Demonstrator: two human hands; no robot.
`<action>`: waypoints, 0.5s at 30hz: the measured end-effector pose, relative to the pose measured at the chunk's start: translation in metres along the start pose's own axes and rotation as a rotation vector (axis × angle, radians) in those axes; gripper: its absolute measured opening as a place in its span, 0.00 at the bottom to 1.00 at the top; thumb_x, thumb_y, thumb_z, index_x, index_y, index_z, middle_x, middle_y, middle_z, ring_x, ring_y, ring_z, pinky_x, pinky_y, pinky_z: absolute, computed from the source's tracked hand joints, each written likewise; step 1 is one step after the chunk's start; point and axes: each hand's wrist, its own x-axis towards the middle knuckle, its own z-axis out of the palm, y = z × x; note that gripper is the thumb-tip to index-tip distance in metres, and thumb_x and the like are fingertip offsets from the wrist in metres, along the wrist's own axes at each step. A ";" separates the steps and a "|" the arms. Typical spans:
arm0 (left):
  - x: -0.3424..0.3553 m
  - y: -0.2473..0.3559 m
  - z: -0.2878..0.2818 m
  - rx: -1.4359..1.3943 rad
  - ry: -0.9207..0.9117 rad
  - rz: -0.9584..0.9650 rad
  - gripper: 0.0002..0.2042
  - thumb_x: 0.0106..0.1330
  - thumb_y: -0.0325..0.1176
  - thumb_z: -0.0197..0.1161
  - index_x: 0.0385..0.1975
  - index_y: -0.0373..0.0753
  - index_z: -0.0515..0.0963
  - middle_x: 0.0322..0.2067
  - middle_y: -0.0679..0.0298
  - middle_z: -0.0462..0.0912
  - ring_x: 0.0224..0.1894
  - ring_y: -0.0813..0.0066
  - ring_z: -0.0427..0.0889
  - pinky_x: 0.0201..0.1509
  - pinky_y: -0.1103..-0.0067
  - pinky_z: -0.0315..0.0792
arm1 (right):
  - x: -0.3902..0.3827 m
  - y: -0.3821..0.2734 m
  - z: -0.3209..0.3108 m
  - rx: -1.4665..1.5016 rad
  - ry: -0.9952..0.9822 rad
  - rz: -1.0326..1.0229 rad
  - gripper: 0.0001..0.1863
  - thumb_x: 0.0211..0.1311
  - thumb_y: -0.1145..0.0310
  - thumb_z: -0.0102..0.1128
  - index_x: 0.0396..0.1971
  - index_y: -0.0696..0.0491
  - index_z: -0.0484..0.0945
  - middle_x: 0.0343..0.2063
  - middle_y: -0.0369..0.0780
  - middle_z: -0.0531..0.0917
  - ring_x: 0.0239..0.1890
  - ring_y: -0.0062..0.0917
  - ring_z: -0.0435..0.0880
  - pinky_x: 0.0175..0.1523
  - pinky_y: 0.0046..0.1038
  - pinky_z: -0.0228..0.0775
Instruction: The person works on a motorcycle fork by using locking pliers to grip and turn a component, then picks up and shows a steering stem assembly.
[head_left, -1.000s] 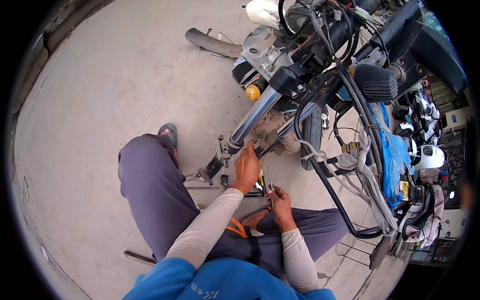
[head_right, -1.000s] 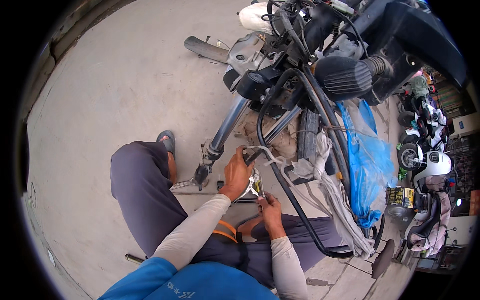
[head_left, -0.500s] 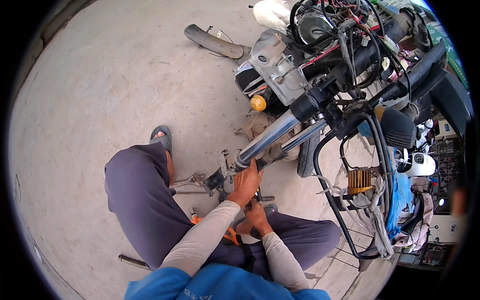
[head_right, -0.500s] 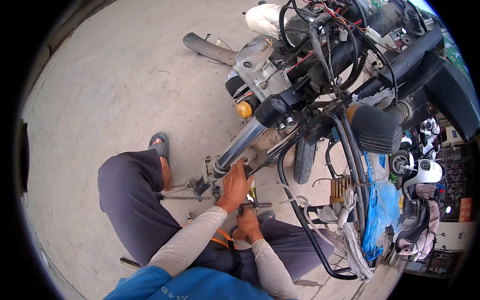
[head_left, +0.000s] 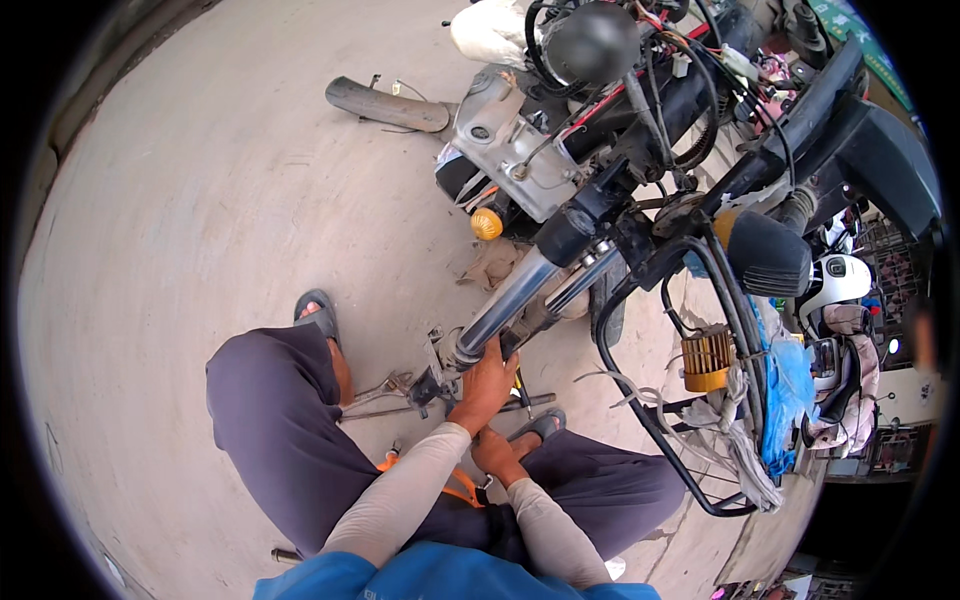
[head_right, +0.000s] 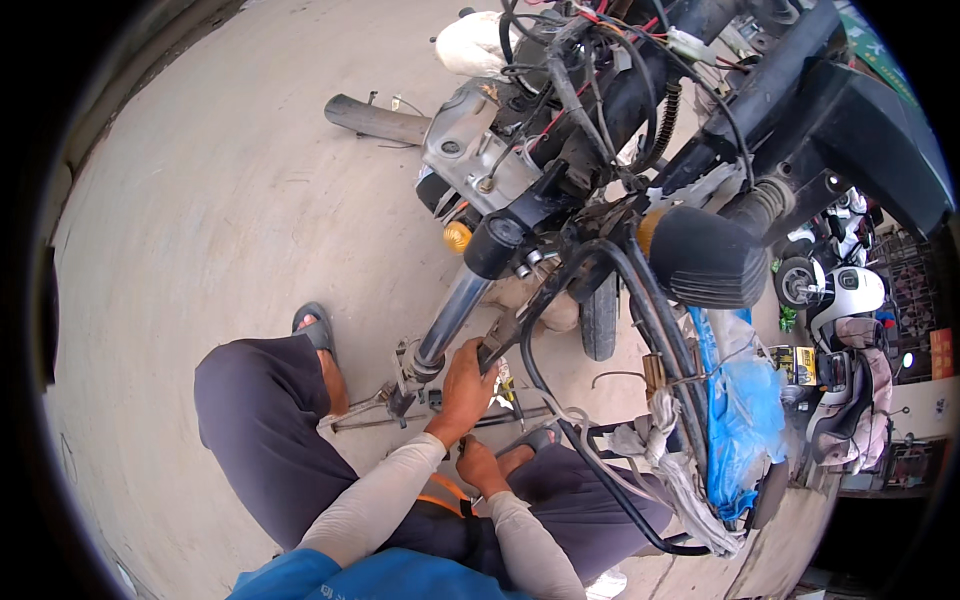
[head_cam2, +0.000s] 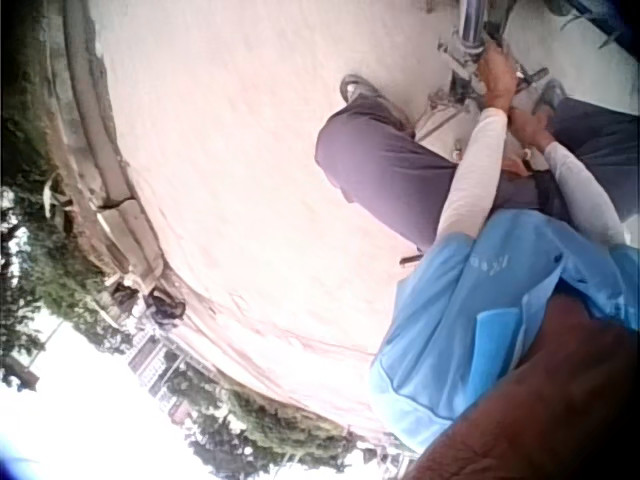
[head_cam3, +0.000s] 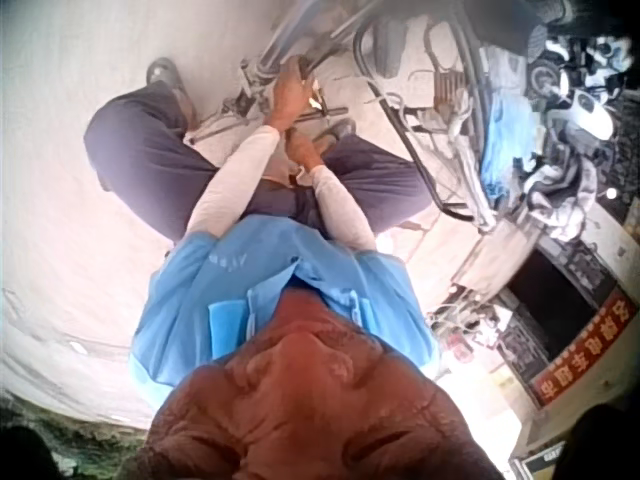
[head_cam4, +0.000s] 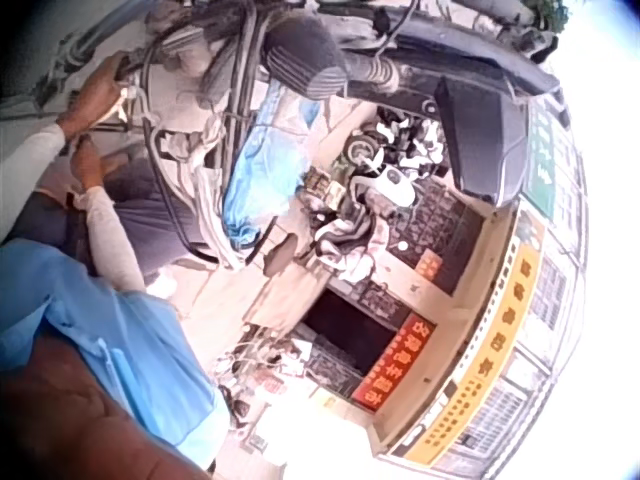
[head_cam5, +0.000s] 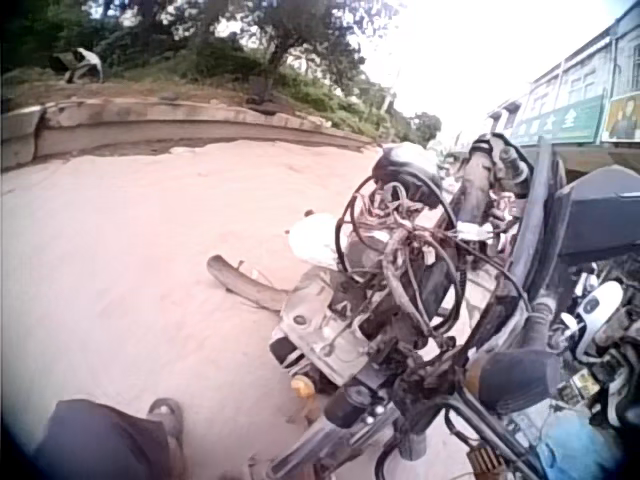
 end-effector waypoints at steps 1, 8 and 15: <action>-0.001 0.005 -0.008 -0.086 -0.057 -0.018 0.22 0.63 0.32 0.66 0.54 0.33 0.69 0.44 0.45 0.77 0.47 0.42 0.77 0.52 0.61 0.70 | 0.002 0.000 0.003 0.004 -0.002 0.004 0.16 0.59 0.74 0.52 0.48 0.62 0.73 0.41 0.59 0.83 0.47 0.52 0.82 0.53 0.46 0.72; 0.019 -0.018 -0.014 -0.216 -0.433 -0.200 0.31 0.64 0.42 0.63 0.65 0.39 0.62 0.57 0.42 0.72 0.59 0.43 0.74 0.63 0.64 0.66 | 0.006 -0.005 0.026 0.016 -0.016 0.089 0.22 0.57 0.70 0.56 0.52 0.62 0.72 0.42 0.59 0.82 0.49 0.52 0.81 0.56 0.46 0.71; 0.039 -0.077 0.009 -0.417 -0.616 -0.270 0.35 0.51 0.40 0.69 0.62 0.37 0.68 0.60 0.49 0.68 0.62 0.57 0.69 0.66 0.71 0.61 | -0.001 -0.028 0.032 0.053 0.090 0.170 0.28 0.56 0.60 0.62 0.53 0.62 0.71 0.43 0.60 0.82 0.50 0.54 0.80 0.57 0.46 0.71</action>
